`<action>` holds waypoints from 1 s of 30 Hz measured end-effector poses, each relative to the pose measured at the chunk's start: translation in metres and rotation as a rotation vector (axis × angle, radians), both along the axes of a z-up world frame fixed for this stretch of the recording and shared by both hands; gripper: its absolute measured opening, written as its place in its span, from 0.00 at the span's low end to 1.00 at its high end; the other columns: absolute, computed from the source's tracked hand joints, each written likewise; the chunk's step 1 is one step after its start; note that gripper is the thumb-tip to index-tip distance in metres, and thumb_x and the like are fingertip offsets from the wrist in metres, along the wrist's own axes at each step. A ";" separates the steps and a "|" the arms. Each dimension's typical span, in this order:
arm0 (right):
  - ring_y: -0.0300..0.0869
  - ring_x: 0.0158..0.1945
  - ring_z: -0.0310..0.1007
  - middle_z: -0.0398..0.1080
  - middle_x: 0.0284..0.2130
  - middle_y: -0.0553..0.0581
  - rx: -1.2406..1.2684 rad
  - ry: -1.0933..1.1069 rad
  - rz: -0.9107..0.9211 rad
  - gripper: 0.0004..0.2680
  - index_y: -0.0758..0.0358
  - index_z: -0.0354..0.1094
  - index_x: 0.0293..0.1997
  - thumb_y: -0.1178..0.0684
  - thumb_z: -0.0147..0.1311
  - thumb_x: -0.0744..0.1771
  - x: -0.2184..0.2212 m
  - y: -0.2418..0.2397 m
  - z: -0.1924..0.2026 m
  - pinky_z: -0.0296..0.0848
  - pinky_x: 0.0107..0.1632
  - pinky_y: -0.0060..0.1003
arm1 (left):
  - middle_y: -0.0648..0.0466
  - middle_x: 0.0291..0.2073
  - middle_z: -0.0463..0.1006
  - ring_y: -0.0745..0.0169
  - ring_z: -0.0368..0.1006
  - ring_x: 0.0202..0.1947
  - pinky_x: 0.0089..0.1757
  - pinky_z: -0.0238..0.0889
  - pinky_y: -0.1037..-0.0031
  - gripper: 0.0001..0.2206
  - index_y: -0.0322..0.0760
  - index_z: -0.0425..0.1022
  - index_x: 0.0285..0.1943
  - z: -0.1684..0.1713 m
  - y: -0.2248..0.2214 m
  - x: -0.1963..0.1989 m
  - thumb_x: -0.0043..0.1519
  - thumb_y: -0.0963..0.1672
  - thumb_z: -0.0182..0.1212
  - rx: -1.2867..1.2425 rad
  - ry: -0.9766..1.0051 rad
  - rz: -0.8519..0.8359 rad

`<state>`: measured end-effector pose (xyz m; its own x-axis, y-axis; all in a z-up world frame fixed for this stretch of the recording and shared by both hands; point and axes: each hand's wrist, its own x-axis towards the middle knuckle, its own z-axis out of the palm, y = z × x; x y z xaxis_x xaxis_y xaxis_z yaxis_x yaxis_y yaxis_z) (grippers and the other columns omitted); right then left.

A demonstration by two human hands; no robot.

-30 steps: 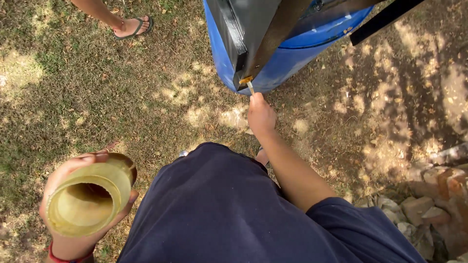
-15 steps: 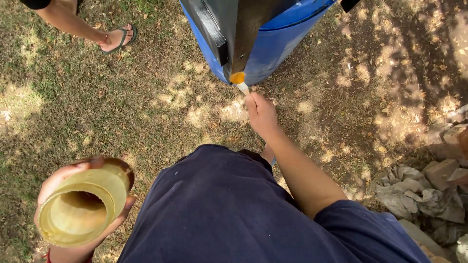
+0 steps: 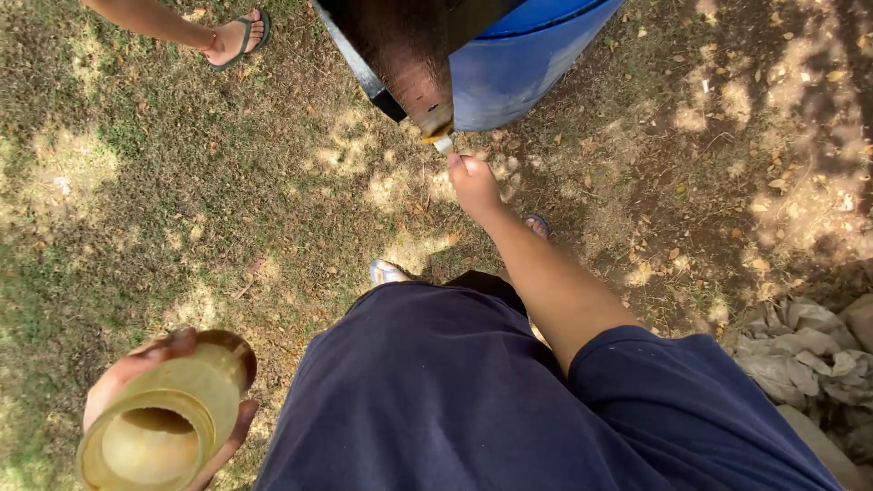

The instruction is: Painting the joints and underside of a black wooden chair with yellow paint using a brush.

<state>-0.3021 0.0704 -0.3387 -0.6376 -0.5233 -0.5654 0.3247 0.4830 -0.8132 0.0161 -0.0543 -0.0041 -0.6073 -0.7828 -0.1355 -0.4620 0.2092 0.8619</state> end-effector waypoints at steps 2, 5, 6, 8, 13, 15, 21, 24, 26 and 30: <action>0.36 0.19 0.46 0.50 0.14 0.44 0.065 0.003 0.017 0.19 0.50 0.51 0.19 0.36 0.39 0.71 0.002 -0.001 -0.019 0.45 0.23 0.35 | 0.64 0.64 0.68 0.45 0.63 0.63 0.45 0.62 0.36 0.11 0.53 0.58 0.57 0.022 -0.002 -0.023 0.67 0.43 0.41 0.698 -0.219 0.773; 0.36 0.19 0.48 0.52 0.14 0.45 0.087 -0.033 0.032 0.19 0.51 0.53 0.20 0.36 0.38 0.71 -0.004 -0.003 -0.032 0.47 0.23 0.35 | 0.55 0.62 0.70 0.48 0.66 0.63 0.54 0.62 0.48 0.21 0.45 0.60 0.58 0.006 0.011 -0.002 0.54 0.43 0.52 0.318 -0.197 0.514; 0.37 0.19 0.49 0.52 0.15 0.45 0.100 -0.045 0.040 0.19 0.51 0.53 0.21 0.36 0.37 0.71 -0.006 -0.004 -0.036 0.48 0.23 0.35 | 0.50 0.61 0.70 0.49 0.67 0.63 0.59 0.61 0.54 0.26 0.42 0.61 0.58 0.000 0.015 0.005 0.48 0.43 0.58 0.136 -0.179 0.377; 0.37 0.20 0.51 0.54 0.15 0.46 0.129 -0.075 0.056 0.19 0.52 0.55 0.22 0.36 0.36 0.72 -0.007 -0.002 -0.042 0.49 0.23 0.35 | 0.41 0.59 0.72 0.52 0.69 0.63 0.67 0.61 0.66 0.38 0.34 0.63 0.59 -0.008 0.025 0.022 0.35 0.42 0.69 -0.216 -0.145 0.092; 0.34 0.18 0.48 0.52 0.16 0.45 0.345 -0.109 0.126 0.20 0.54 0.57 0.25 0.32 0.34 0.71 -0.018 0.000 -0.044 0.44 0.20 0.32 | 0.64 0.59 0.73 0.43 0.68 0.58 0.41 0.69 0.47 0.09 0.62 0.68 0.46 0.018 0.004 -0.022 0.57 0.50 0.53 0.677 -0.309 0.952; 0.34 0.19 0.47 0.51 0.17 0.46 0.458 -0.102 0.145 0.23 0.55 0.57 0.25 0.28 0.31 0.70 -0.017 0.001 -0.039 0.43 0.21 0.33 | 0.74 0.53 0.73 0.51 0.69 0.55 0.48 0.65 0.48 0.07 0.70 0.68 0.43 0.017 -0.006 -0.036 0.57 0.54 0.50 0.948 -0.495 1.159; 0.32 0.17 0.47 0.55 0.16 0.44 0.335 -0.050 0.078 0.16 0.57 0.64 0.31 0.40 0.37 0.73 -0.010 -0.001 -0.017 0.43 0.19 0.31 | 0.67 0.57 0.72 0.41 0.68 0.54 0.48 0.66 0.45 0.07 0.69 0.70 0.43 0.015 0.000 -0.029 0.57 0.55 0.53 0.965 -0.510 1.151; 0.36 0.19 0.48 0.53 0.15 0.46 0.117 0.205 0.048 0.18 0.57 0.57 0.21 0.46 0.37 0.72 -0.003 0.017 -0.004 0.44 0.23 0.36 | 0.57 0.64 0.67 0.45 0.61 0.67 0.42 0.63 0.38 0.17 0.53 0.60 0.60 0.010 0.004 -0.014 0.61 0.44 0.44 0.626 -0.156 0.733; 0.32 0.19 0.44 0.53 0.17 0.45 0.145 0.145 0.137 0.14 0.53 0.55 0.23 0.51 0.33 0.71 -0.002 0.030 0.015 0.45 0.22 0.29 | 0.51 0.58 0.71 0.27 0.69 0.45 0.43 0.67 0.42 0.09 0.66 0.72 0.42 -0.008 -0.023 -0.001 0.54 0.55 0.55 1.095 -0.457 1.053; 0.32 0.19 0.47 0.57 0.20 0.46 0.441 0.091 0.245 0.13 0.56 0.62 0.29 0.50 0.34 0.72 -0.016 0.028 -0.026 0.47 0.20 0.27 | 0.73 0.56 0.72 0.52 0.68 0.57 0.53 0.65 0.52 0.12 0.76 0.69 0.44 0.002 -0.003 -0.024 0.51 0.60 0.54 1.128 -0.462 1.164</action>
<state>-0.3177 0.0981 -0.3648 -0.5824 -0.3882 -0.7142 0.0963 0.8395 -0.5348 -0.0076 -0.0575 -0.0017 0.4304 -0.1496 -0.8902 -0.1552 -0.9837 0.0903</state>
